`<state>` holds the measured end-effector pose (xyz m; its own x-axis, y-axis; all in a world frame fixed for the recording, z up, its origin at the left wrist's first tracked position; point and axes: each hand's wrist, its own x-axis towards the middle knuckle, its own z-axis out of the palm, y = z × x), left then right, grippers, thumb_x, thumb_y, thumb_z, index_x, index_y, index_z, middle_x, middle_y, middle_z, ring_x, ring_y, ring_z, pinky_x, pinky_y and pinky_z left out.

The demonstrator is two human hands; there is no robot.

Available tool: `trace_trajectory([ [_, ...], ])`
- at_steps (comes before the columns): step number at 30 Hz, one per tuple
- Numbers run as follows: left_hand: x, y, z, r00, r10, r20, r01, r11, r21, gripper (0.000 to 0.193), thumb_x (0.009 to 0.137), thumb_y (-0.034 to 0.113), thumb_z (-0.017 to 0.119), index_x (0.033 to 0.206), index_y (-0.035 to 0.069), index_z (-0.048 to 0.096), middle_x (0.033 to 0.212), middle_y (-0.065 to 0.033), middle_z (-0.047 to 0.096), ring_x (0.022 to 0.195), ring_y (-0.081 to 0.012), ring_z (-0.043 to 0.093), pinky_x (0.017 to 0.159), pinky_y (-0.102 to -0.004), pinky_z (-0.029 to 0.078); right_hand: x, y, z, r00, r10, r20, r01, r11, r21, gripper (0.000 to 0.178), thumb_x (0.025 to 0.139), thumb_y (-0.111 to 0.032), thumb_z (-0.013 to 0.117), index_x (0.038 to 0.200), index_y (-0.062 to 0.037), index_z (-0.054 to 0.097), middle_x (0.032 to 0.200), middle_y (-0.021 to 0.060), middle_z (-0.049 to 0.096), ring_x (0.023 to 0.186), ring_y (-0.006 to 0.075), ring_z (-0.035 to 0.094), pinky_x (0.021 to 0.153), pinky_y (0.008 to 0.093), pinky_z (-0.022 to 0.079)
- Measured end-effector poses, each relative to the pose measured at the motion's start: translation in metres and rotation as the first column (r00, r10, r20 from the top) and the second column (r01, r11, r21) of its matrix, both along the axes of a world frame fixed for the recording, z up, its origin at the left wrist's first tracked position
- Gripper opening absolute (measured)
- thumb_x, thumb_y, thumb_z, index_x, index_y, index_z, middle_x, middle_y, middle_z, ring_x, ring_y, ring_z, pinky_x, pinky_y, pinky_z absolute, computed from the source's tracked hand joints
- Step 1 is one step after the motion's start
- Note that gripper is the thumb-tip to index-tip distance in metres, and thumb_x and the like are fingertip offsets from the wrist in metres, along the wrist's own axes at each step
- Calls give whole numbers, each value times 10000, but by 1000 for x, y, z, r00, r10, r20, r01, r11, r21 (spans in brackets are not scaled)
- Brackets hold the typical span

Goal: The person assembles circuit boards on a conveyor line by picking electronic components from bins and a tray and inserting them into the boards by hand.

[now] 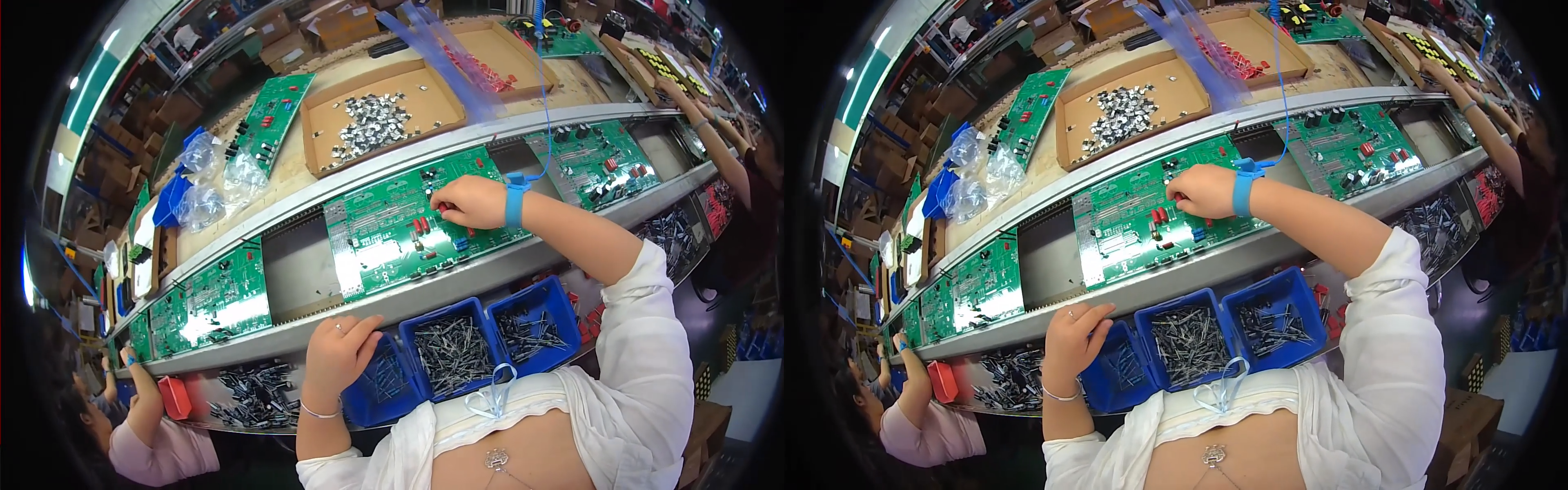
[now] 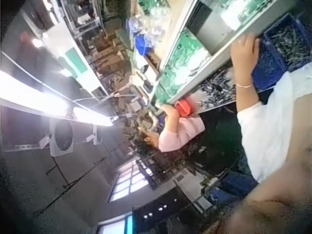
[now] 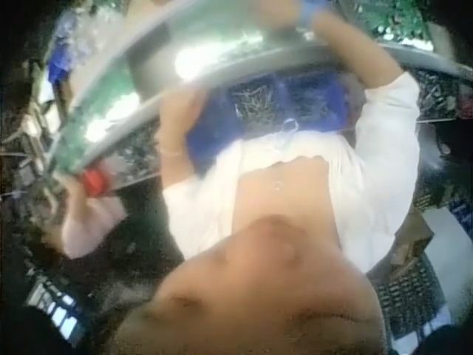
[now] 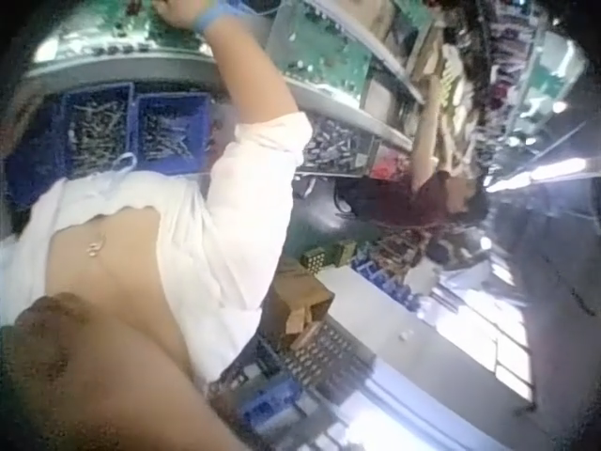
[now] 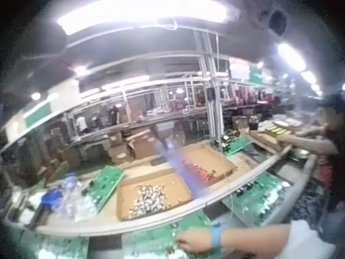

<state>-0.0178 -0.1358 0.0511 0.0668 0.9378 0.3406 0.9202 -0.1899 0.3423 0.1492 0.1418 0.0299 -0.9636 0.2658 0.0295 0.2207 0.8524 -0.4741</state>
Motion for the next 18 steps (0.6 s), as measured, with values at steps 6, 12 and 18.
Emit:
trace_trajectory([
  [6,-14,-10,-8,1000,5,-8,-5,1000,-29,171,725,106,650,894,80,638,615,-48,510,585,-231,505,575,-331,396,-12,-6,-3,1000,10,-7,-10,1000,-8,207,795,-127,573,974,-22,585,803,130,609,738,295,592,666,378,461],
  [12,-19,-14,-12,1000,-4,-6,4,1000,-30,183,726,112,650,905,80,631,624,-50,514,589,-231,508,579,-331,395,-17,-9,-6,1000,6,-23,-6,1000,18,206,794,-123,577,976,-26,586,800,126,610,732,286,595,662,374,465],
  [18,-22,-17,-14,1000,-2,-20,1,999,-34,179,727,115,648,901,79,631,622,-50,510,588,-229,507,572,-331,391,-22,-12,-10,999,41,-24,-40,999,28,211,788,-138,588,968,-27,587,797,123,610,731,283,599,660,368,470],
])
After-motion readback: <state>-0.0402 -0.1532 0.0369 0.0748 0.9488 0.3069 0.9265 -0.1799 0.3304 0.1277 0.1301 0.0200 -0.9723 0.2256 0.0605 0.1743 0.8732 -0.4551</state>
